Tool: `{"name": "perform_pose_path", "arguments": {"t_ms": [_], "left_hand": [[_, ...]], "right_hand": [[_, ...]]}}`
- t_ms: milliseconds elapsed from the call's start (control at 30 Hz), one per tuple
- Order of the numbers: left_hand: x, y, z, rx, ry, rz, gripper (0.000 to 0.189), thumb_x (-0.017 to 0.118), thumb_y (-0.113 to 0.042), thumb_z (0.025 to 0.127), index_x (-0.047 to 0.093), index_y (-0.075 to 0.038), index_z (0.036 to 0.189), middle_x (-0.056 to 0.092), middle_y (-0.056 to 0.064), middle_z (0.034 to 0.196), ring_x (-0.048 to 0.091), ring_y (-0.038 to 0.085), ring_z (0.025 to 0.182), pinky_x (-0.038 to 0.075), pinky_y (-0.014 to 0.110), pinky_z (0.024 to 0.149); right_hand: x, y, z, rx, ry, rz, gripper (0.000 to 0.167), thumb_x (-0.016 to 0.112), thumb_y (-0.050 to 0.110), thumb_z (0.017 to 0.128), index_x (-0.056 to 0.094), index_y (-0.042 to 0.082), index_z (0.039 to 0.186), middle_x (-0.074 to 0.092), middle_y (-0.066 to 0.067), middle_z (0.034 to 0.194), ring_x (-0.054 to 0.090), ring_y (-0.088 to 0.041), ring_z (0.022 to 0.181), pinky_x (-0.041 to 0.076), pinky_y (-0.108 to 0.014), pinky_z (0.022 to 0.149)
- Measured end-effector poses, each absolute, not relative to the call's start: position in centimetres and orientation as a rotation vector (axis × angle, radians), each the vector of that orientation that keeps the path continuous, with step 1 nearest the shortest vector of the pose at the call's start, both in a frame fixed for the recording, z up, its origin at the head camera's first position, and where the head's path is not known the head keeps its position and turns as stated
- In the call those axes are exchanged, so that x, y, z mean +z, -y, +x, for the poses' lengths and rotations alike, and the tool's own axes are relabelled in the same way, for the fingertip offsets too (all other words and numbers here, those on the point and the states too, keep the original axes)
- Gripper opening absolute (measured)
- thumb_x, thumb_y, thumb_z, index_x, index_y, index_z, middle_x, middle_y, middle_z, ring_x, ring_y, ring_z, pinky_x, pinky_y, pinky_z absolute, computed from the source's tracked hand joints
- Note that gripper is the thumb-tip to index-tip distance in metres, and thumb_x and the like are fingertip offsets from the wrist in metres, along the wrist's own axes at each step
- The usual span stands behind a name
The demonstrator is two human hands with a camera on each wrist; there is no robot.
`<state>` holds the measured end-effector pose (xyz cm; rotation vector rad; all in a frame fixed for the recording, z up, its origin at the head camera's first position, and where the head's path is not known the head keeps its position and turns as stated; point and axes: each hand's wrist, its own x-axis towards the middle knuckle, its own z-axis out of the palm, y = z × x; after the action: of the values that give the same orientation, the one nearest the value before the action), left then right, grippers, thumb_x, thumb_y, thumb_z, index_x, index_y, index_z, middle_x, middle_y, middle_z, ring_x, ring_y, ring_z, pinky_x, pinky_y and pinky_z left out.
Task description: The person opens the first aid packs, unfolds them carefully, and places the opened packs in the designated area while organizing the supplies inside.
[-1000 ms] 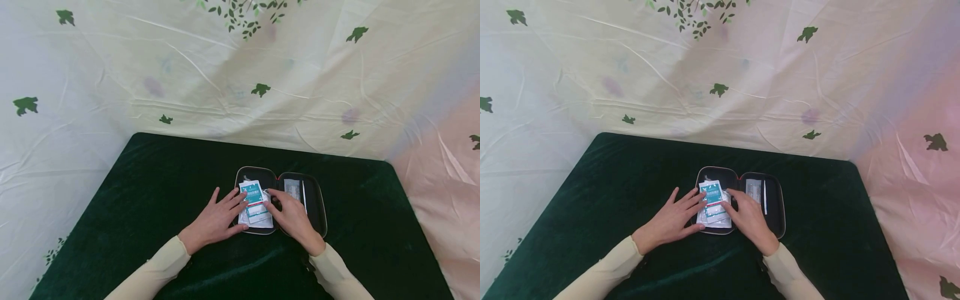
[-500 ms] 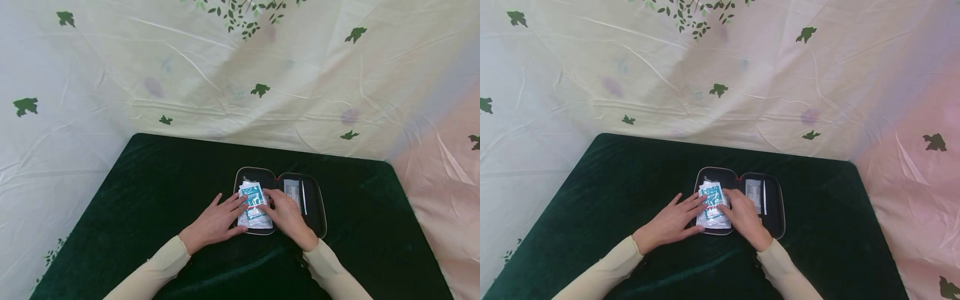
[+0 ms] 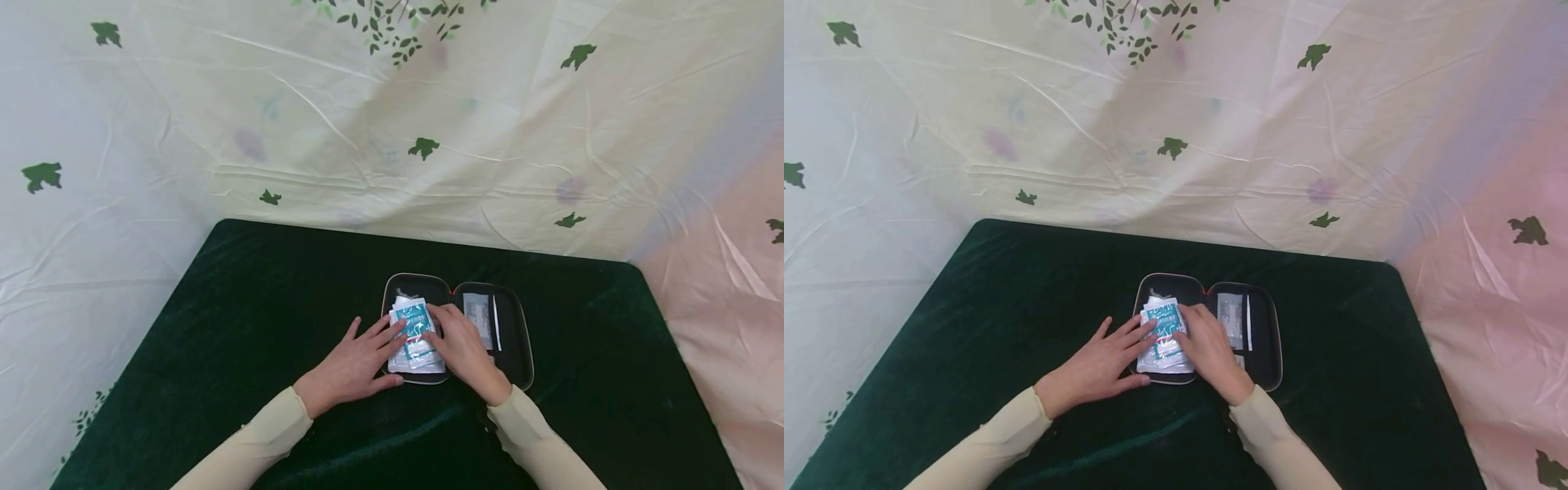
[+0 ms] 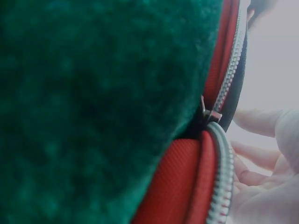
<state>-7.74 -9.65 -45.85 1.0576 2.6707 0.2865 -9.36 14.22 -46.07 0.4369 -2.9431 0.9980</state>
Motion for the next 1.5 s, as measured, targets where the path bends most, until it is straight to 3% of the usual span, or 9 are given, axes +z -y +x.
{"name": "perform_pose_path", "arguments": {"t_ms": [567, 933, 1167, 1500], "left_hand": [[-45.4, 9.5, -7.7, 0.381, -2.706, 1.089, 0.078, 0.047, -0.07, 0.1, 0.035, -0.025, 0.163, 0.016, -0.002, 0.172, 0.006, 0.025, 0.159, 0.011, 0.07, 0.12], [-44.8, 9.1, -8.0, 0.555, -2.811, 1.139, 0.073, 0.055, -0.06, 0.101, 0.042, -0.019, 0.159, 0.028, 0.003, 0.17, 0.016, 0.027, 0.158, 0.016, 0.064, 0.122], [-44.8, 8.0, -8.5, 0.589, -2.868, 1.163, 0.063, 0.059, -0.051, 0.102, 0.049, -0.016, 0.154, 0.041, 0.006, 0.163, 0.028, 0.027, 0.155, 0.019, 0.059, 0.123], [-44.7, 5.0, -9.2, 0.564, -2.867, 1.265, 0.049, 0.064, -0.04, 0.103, 0.06, -0.014, 0.144, 0.054, 0.006, 0.152, 0.04, 0.024, 0.149, 0.025, 0.056, 0.122]], "right_hand": [[-45.3, -15.0, -9.1, 1.25, 2.804, 0.28, 0.037, 0.073, 0.007, 0.097, 0.067, 0.005, 0.133, 0.067, -0.006, 0.103, 0.064, -0.018, 0.089, 0.057, -0.037, 0.08], [-44.9, -17.1, -8.3, 1.324, 2.702, 0.124, 0.037, 0.072, 0.008, 0.098, 0.067, 0.007, 0.135, 0.068, -0.01, 0.112, 0.07, -0.022, 0.095, 0.06, -0.04, 0.082], [-44.8, -18.7, -7.9, 1.272, 2.67, 0.085, 0.037, 0.072, 0.01, 0.098, 0.067, 0.011, 0.135, 0.068, -0.009, 0.117, 0.07, -0.022, 0.093, 0.056, -0.027, 0.079], [-44.5, -20.5, -7.1, 1.249, 2.644, -0.021, 0.032, 0.07, 0.011, 0.1, 0.069, 0.011, 0.132, 0.069, -0.009, 0.114, 0.07, -0.023, 0.088, 0.052, -0.02, 0.076]]}}
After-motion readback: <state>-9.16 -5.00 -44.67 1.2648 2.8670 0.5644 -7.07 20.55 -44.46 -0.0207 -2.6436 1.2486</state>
